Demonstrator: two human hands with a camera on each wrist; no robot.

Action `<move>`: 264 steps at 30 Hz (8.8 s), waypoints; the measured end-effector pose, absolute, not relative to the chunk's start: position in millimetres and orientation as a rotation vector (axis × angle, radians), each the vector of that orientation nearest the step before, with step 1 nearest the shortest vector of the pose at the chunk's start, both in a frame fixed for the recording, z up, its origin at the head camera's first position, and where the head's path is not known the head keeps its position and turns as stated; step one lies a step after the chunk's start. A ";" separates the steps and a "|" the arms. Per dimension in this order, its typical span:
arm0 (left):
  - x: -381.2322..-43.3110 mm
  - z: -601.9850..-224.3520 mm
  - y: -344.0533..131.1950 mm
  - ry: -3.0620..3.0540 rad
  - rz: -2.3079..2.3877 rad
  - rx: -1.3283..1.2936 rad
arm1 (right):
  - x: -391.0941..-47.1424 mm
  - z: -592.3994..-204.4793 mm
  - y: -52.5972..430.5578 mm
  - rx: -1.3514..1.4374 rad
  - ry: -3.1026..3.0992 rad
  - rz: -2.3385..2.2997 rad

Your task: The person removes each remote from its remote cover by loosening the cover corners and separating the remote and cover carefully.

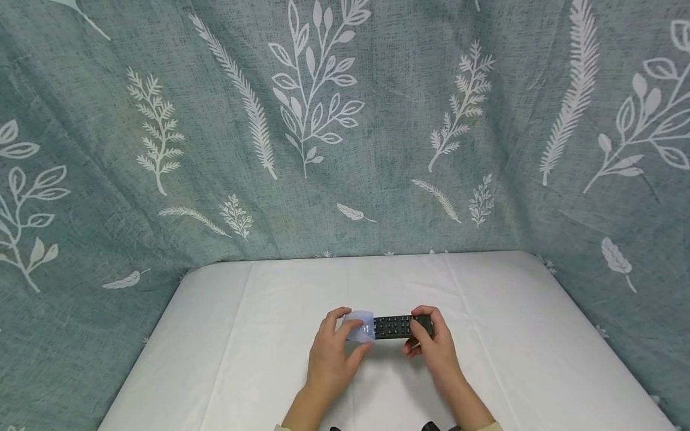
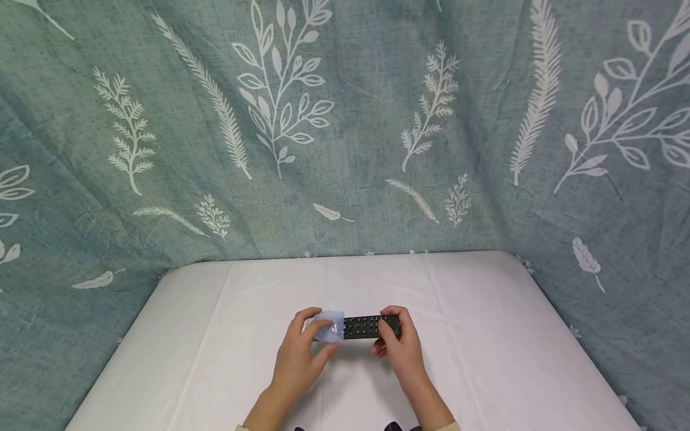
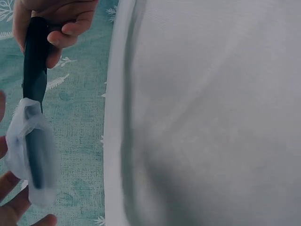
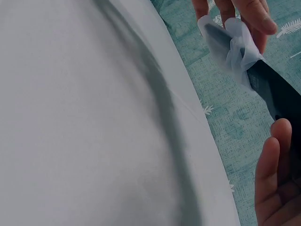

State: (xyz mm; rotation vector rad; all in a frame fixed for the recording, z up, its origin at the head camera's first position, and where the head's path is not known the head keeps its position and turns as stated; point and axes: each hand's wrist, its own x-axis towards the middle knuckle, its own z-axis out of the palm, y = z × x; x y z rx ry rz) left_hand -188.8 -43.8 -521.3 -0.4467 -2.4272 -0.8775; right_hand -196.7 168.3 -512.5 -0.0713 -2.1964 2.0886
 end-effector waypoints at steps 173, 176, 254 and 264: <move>-198.4 -514.3 -68.8 -2.171 -2.116 0.344 | -195.9 -523.9 192.5 0.357 -2.327 2.088; -198.9 -514.7 -69.7 -2.168 -2.123 0.340 | -196.2 -523.8 193.4 0.341 -2.333 2.086; -205.0 -513.5 -84.2 -2.130 -2.122 0.359 | -197.9 -524.7 204.6 0.370 -2.338 2.029; -203.8 -508.9 -92.9 -2.128 -2.115 0.368 | -198.8 -519.2 198.3 0.354 -2.349 2.023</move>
